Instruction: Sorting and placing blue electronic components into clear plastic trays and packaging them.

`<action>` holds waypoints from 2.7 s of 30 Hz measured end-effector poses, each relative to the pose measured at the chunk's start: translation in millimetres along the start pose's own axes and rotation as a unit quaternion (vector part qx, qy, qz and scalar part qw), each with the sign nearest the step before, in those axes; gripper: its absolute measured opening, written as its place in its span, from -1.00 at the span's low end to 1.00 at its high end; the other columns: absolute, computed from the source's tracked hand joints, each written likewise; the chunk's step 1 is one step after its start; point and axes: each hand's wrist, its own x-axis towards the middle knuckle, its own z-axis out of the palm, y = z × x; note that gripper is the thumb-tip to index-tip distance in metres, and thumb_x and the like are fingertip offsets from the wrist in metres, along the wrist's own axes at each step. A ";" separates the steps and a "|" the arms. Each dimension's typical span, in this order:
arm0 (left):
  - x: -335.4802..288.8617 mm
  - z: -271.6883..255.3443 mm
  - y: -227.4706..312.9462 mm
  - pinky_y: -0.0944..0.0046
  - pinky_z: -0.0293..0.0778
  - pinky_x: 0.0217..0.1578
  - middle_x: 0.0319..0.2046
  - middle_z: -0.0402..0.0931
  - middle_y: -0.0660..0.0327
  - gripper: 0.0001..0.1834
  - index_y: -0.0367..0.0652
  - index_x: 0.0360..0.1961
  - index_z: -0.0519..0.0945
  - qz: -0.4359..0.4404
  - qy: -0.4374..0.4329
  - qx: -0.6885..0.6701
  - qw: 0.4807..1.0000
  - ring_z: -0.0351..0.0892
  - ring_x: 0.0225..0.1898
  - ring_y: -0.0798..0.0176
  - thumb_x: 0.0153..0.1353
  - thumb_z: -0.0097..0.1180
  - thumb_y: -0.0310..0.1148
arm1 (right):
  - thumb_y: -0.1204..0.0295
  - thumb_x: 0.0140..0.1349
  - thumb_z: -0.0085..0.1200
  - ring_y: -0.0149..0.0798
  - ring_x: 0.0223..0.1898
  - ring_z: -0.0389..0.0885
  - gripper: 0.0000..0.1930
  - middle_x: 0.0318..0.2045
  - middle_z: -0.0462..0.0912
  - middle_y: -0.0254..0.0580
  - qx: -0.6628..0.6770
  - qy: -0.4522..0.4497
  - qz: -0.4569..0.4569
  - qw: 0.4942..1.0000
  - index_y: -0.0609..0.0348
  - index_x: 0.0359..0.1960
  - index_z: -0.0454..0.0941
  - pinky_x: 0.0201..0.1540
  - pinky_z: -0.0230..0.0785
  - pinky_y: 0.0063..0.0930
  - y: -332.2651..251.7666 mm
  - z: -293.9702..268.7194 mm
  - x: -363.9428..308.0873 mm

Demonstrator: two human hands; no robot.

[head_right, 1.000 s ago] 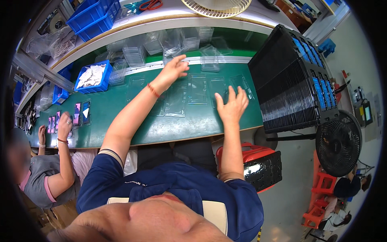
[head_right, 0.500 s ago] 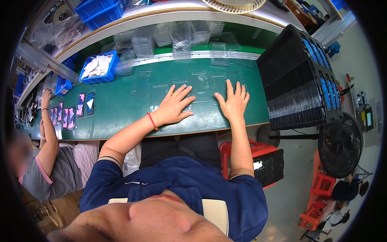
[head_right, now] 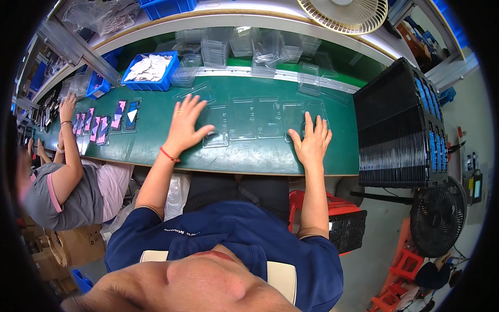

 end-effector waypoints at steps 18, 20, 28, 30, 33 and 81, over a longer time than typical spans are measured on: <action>-73.7 1.9 74.0 0.00 0.28 0.05 0.28 0.02 -0.21 -0.32 -0.35 0.12 0.36 -0.089 0.072 -0.100 0.988 0.31 0.04 -0.22 -0.04 0.30 -0.33 | 0.23 0.02 0.23 0.09 0.11 0.33 -0.38 0.09 0.36 0.16 0.071 0.111 -0.030 0.991 0.19 0.13 0.35 0.13 0.17 -0.13 -12.7 -68.4 1.9; -74.1 8.1 67.1 0.03 0.29 0.03 0.25 0.08 -0.19 -0.40 -0.35 0.07 0.41 -0.064 0.102 -0.155 0.981 0.33 0.01 -0.17 -0.02 0.28 -0.38 | 0.33 -0.07 0.26 0.03 -0.03 0.48 -0.52 -0.10 0.52 0.06 0.045 0.217 -0.069 0.973 0.21 -0.06 0.50 0.03 0.29 -0.18 -5.0 -134.5 6.5; -62.2 5.6 35.9 -0.07 0.03 0.21 0.28 0.02 -0.13 -0.45 -0.24 0.14 0.37 -0.148 0.146 -0.006 0.978 0.06 0.27 -0.15 0.16 0.12 -0.22 | 0.20 0.12 0.10 -0.05 -0.11 0.59 -0.63 -0.19 0.62 0.06 -0.131 0.158 0.281 0.937 0.23 -0.16 0.59 -0.02 0.37 -0.29 188.8 -305.6 55.4; -59.0 12.6 34.7 -0.06 0.02 0.22 0.28 0.00 -0.15 -0.45 -0.25 0.15 0.35 -0.167 0.138 -0.065 0.974 0.05 0.28 -0.16 0.18 0.11 -0.23 | 0.15 0.13 0.08 -0.05 -0.09 0.59 -0.60 -0.19 0.62 0.07 -0.158 0.073 0.365 0.915 0.22 -0.15 0.59 -0.01 0.37 -0.28 222.5 -327.1 68.1; -56.3 18.8 39.2 -0.04 0.03 0.23 0.29 -0.04 -0.17 -0.47 -0.27 0.16 0.33 -0.159 0.150 -0.125 0.968 0.02 0.30 -0.18 0.20 0.08 -0.28 | 0.09 0.12 0.08 -0.07 -0.09 0.59 -0.56 -0.20 0.63 0.07 -0.187 0.038 0.416 0.889 0.21 -0.15 0.60 0.02 0.36 -0.27 265.6 -321.4 83.0; -66.5 19.2 36.8 -0.01 0.10 0.20 0.26 -0.01 -0.17 -0.58 -0.35 0.01 0.46 -0.170 0.191 -0.145 0.956 0.06 0.28 -0.16 0.14 0.12 -0.38 | -0.33 -0.13 0.12 -0.03 -0.17 0.62 -0.19 -0.28 0.62 0.11 -0.171 -0.039 0.265 0.948 0.34 -0.27 0.55 -0.10 0.41 -0.25 171.5 -312.6 86.6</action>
